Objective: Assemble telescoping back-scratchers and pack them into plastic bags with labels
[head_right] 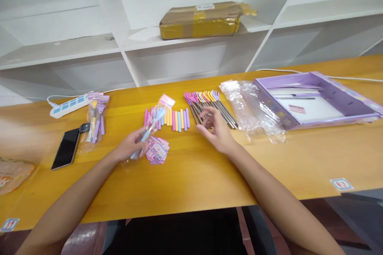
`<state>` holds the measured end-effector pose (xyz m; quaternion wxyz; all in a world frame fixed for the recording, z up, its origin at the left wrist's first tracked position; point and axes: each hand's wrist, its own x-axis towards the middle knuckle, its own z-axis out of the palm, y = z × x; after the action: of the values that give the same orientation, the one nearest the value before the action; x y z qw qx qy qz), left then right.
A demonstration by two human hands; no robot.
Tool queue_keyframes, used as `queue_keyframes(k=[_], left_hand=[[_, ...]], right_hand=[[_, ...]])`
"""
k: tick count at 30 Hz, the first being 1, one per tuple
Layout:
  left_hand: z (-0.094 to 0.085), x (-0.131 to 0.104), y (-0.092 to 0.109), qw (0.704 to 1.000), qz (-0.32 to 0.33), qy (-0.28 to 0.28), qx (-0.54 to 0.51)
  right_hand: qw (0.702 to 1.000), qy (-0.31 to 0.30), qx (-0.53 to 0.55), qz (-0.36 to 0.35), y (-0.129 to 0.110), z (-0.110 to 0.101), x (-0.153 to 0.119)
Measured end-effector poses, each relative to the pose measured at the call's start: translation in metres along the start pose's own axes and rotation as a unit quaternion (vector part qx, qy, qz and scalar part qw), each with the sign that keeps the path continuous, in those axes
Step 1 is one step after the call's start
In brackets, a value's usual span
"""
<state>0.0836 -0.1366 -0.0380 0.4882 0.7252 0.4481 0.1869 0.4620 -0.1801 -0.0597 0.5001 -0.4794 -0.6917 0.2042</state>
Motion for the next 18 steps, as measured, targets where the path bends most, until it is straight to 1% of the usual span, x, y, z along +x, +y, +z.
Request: queue_keyframes(k=[1, 2, 3, 4, 5, 7, 9, 11, 12, 14, 16, 18], left_hand=[[0.014, -0.006, 0.005, 0.991, -0.027, -0.106, -0.074], [0.026, -0.013, 0.009, 0.973, -0.050, -0.189, -0.119], [0.037, -0.018, 0.013, 0.958, -0.059, -0.242, -0.144], [0.046, -0.022, 0.016, 0.946, -0.065, -0.277, -0.155], [0.052, -0.025, 0.019, 0.939, -0.068, -0.297, -0.160], [0.061, -0.026, 0.021, 0.931, -0.066, -0.315, -0.174], [0.066, -0.024, 0.019, 0.925, -0.062, -0.319, -0.196], [0.068, -0.020, 0.015, 0.921, -0.061, -0.320, -0.217], [0.068, -0.019, 0.013, 0.919, -0.062, -0.320, -0.221], [0.069, -0.017, 0.009, 0.918, -0.068, -0.322, -0.222], [0.068, -0.017, 0.007, 0.918, -0.069, -0.325, -0.215], [0.068, -0.017, 0.006, 0.920, -0.066, -0.327, -0.206]], right_hand=[[0.999, -0.009, 0.037, 0.005, -0.002, 0.003, 0.000], [0.998, -0.018, 0.060, 0.010, -0.004, 0.005, -0.001], [0.997, -0.023, 0.068, 0.017, -0.006, 0.006, -0.001], [0.998, -0.026, 0.060, 0.025, -0.008, 0.006, -0.001], [0.998, -0.028, 0.040, 0.032, -0.010, 0.005, -0.001], [0.999, -0.034, -0.019, 0.027, -0.012, 0.003, 0.000], [0.996, -0.054, -0.075, -0.006, -0.012, -0.001, 0.002], [0.991, -0.069, -0.105, -0.036, -0.010, -0.002, 0.003], [0.991, -0.071, -0.108, -0.038, -0.008, -0.002, 0.003], [0.994, -0.058, -0.095, -0.017, -0.005, -0.001, 0.002], [0.997, -0.031, -0.069, 0.011, -0.001, 0.000, 0.001], [0.999, 0.001, -0.043, 0.023, 0.002, -0.001, 0.001]])
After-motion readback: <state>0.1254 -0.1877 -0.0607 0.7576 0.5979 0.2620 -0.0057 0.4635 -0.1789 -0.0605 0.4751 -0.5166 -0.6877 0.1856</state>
